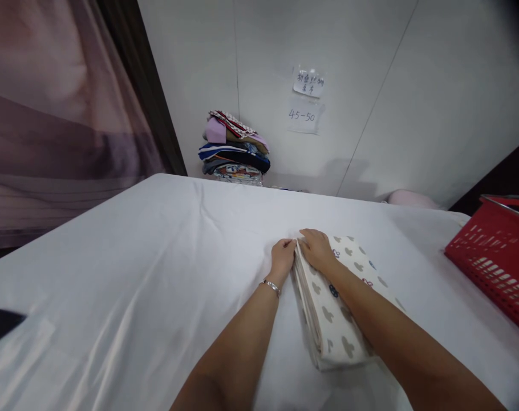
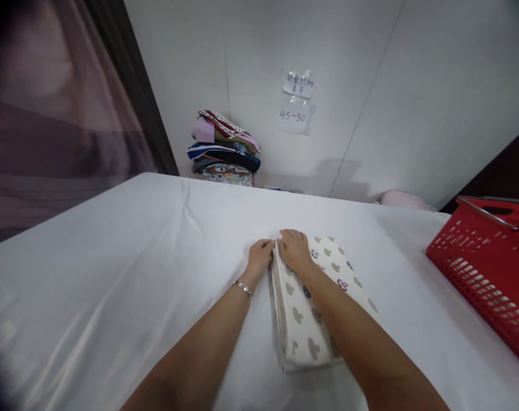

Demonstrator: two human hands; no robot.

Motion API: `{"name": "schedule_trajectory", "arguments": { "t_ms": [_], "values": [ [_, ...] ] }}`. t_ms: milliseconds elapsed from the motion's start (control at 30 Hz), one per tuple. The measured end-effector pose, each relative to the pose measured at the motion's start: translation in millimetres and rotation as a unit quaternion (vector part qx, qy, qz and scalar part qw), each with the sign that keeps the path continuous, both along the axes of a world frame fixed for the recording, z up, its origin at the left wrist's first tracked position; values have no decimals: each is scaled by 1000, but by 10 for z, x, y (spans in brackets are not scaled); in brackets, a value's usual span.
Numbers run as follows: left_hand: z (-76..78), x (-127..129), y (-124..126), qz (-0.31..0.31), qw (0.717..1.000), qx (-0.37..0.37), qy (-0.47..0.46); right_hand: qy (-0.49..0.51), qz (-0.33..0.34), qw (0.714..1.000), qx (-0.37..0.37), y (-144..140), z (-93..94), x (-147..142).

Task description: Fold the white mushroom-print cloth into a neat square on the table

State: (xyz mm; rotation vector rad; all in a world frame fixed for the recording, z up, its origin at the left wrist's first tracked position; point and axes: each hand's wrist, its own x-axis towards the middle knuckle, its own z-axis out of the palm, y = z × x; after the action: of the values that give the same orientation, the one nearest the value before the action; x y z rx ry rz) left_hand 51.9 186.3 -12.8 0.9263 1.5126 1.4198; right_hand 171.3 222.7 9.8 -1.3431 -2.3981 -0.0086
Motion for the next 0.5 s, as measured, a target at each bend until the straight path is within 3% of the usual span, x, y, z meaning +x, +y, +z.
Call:
{"name": "schedule_trajectory", "arguments": {
  "t_ms": [233,500],
  "values": [
    [15,-1,-6,-4,1000,-5,-1,-43,-27,999,-14,-93,-80,30],
    [-18,-32,31,3,1000,6,19,-49,-23,998,-19,-207,3,76]
  ]
}}
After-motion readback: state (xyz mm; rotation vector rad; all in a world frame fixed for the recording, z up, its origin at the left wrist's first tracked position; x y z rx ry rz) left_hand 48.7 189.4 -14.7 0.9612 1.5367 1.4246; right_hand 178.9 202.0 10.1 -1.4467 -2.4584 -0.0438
